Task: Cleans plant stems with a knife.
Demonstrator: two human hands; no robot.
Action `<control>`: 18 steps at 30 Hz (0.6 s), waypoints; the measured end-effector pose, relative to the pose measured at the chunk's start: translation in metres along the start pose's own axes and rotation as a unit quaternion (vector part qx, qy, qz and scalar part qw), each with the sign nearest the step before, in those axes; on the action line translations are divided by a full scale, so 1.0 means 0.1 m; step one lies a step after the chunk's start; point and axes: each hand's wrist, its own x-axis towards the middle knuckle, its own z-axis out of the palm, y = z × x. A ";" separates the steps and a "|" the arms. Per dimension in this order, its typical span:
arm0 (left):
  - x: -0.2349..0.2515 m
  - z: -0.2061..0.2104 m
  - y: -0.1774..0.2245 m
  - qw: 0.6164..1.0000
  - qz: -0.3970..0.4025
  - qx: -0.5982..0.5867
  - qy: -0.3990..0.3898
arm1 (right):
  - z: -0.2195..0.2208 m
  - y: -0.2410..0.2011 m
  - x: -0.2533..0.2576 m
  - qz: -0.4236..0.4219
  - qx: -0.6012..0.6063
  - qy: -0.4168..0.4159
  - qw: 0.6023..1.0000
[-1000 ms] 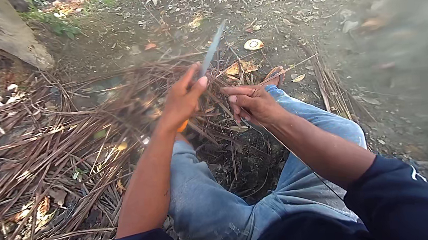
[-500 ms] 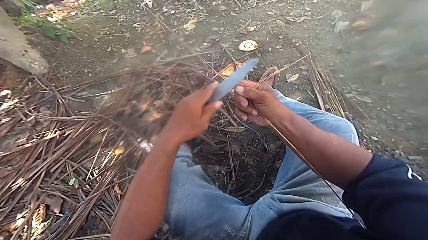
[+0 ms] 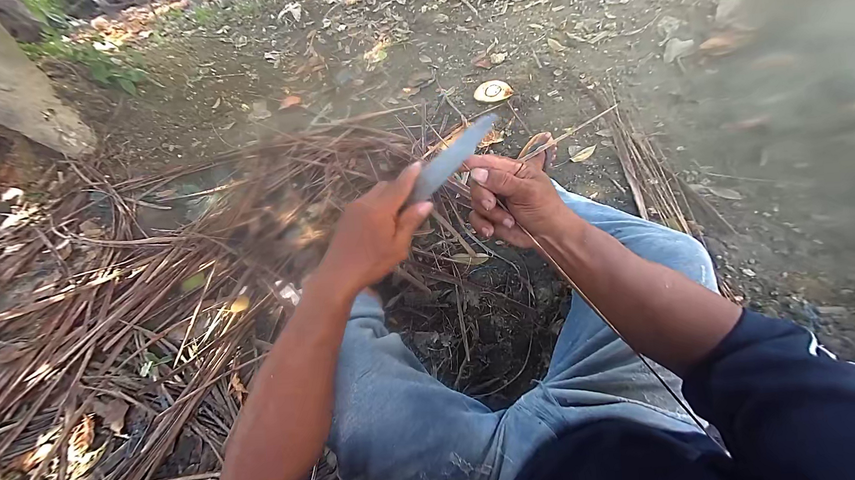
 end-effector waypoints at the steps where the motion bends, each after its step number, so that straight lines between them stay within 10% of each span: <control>1: 0.00 0.01 0.03 1.000 0.015 0.008 -0.012 | 0.01 0.00 0.00 0.002 0.009 0.002 1.000; 12: 0.05 -0.04 -0.07 0.999 -0.042 -0.011 0.011 | 0.01 0.00 -0.02 0.007 -0.023 0.013 1.000; 18: 0.10 -0.08 0.16 0.895 -0.128 -0.421 -0.072 | 0.07 0.09 -0.01 0.010 -0.075 0.006 0.997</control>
